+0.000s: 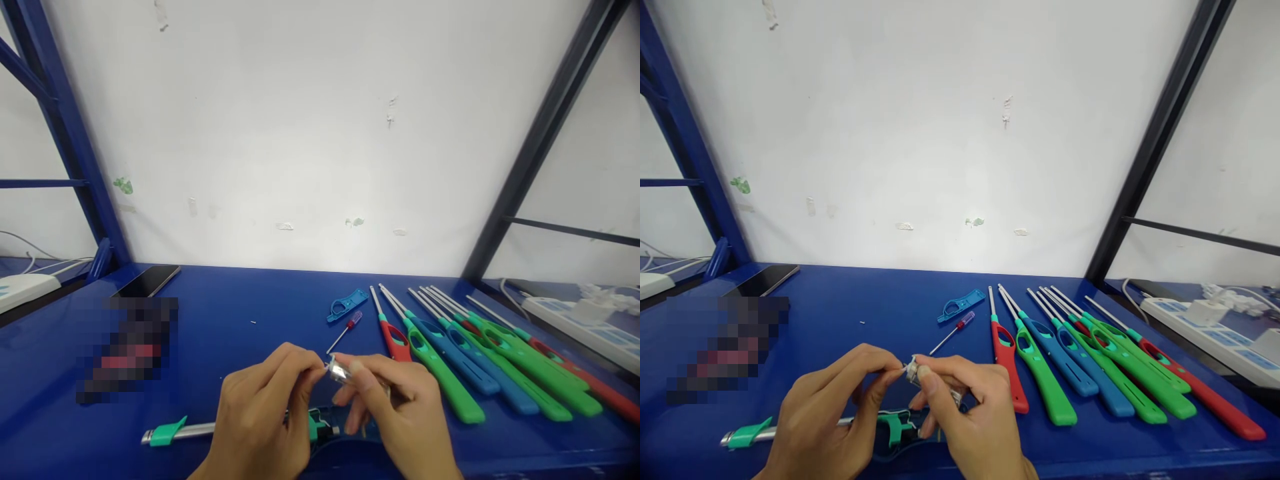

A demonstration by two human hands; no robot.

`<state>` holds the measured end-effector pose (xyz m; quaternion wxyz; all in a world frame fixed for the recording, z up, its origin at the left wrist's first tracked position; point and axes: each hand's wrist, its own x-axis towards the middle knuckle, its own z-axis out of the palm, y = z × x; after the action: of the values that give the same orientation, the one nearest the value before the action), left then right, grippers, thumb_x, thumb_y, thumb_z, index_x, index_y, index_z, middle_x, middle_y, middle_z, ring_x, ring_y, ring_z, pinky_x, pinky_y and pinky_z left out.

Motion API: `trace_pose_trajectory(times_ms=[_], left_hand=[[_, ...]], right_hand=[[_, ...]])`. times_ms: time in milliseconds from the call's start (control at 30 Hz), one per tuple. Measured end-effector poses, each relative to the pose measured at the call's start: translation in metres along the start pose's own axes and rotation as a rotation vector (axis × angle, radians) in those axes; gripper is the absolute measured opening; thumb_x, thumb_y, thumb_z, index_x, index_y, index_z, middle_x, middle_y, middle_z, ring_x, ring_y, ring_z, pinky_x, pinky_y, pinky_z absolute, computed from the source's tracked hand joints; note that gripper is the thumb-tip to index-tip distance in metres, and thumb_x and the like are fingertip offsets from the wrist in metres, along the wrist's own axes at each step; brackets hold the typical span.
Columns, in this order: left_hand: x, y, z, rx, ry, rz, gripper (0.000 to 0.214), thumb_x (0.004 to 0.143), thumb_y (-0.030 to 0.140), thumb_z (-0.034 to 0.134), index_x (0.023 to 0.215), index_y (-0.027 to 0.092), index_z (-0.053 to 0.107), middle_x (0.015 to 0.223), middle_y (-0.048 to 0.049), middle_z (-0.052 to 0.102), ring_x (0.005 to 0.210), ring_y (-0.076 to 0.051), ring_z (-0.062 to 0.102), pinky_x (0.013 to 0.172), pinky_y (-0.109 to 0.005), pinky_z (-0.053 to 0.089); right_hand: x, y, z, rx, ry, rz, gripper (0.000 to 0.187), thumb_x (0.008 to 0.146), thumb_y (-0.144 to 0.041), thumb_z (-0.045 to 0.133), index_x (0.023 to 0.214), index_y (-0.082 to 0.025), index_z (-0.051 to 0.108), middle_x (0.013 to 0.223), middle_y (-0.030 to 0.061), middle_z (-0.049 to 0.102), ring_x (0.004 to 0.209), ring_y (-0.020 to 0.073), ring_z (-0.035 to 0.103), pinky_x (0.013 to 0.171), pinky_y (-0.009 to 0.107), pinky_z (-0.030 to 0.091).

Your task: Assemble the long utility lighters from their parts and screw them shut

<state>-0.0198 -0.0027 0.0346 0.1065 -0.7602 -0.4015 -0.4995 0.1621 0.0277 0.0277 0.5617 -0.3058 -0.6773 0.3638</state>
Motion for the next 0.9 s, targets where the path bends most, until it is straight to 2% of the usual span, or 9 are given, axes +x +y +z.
trace_pose_trajectory(times_ms=[133,400,567,700,900], left_hand=[[0.0000,0.0006,-0.0014,0.031,0.025,-0.011,0.021,0.101,0.004,0.054,0.095,0.024,0.058,0.075,0.0049,0.066,0.058,-0.010,0.061,0.057,-0.020,0.046],[-0.0032,0.0012,0.0007,0.013,-0.031,-0.013,0.022,0.100,0.006,0.046,0.093,0.026,0.050,0.069,0.0070,0.060,0.049,-0.010,0.060,0.049,-0.020,0.046],[-0.0010,0.0052,-0.0017,0.034,-0.041,-0.030,0.025,0.100,0.005,0.043,0.090,0.026,0.048,0.067,0.0078,0.058,0.046,-0.010,0.056,0.048,-0.021,0.043],[-0.0010,0.0069,-0.0032,0.052,-0.035,-0.026,0.026,0.100,0.004,0.041,0.087,0.027,0.047,0.064,0.0084,0.055,0.044,-0.010,0.053,0.046,-0.023,0.040],[-0.0028,0.0079,-0.0019,0.048,-0.033,-0.023,0.028,0.101,0.004,0.040,0.086,0.027,0.047,0.063,0.0084,0.053,0.043,-0.010,0.052,0.046,-0.023,0.040]], right_hand=[[-0.0014,-0.0023,0.0017,0.023,-0.030,-0.009,0.024,0.095,-0.040,0.077,0.098,-0.018,0.086,0.059,0.0033,0.078,0.037,0.0193,0.072,0.040,0.022,0.059],[-0.0055,0.0035,-0.0013,0.026,-0.149,0.044,0.030,0.101,-0.045,0.071,0.106,-0.019,0.083,0.063,0.0047,0.079,0.042,0.0190,0.074,0.042,0.021,0.057],[-0.0077,0.0057,-0.0021,0.125,-0.230,0.166,0.035,0.100,-0.050,0.071,0.111,-0.019,0.081,0.064,0.0058,0.080,0.044,0.0185,0.075,0.042,0.020,0.053],[-0.0080,0.0055,-0.0012,0.186,-0.247,0.245,0.041,0.098,-0.056,0.071,0.109,-0.017,0.077,0.061,0.0045,0.077,0.040,0.0175,0.072,0.037,0.018,0.047],[-0.0070,0.0019,-0.0030,0.217,-0.307,0.345,0.041,0.097,-0.058,0.071,0.107,-0.018,0.075,0.062,0.0021,0.075,0.039,0.0141,0.069,0.036,0.014,0.041]])
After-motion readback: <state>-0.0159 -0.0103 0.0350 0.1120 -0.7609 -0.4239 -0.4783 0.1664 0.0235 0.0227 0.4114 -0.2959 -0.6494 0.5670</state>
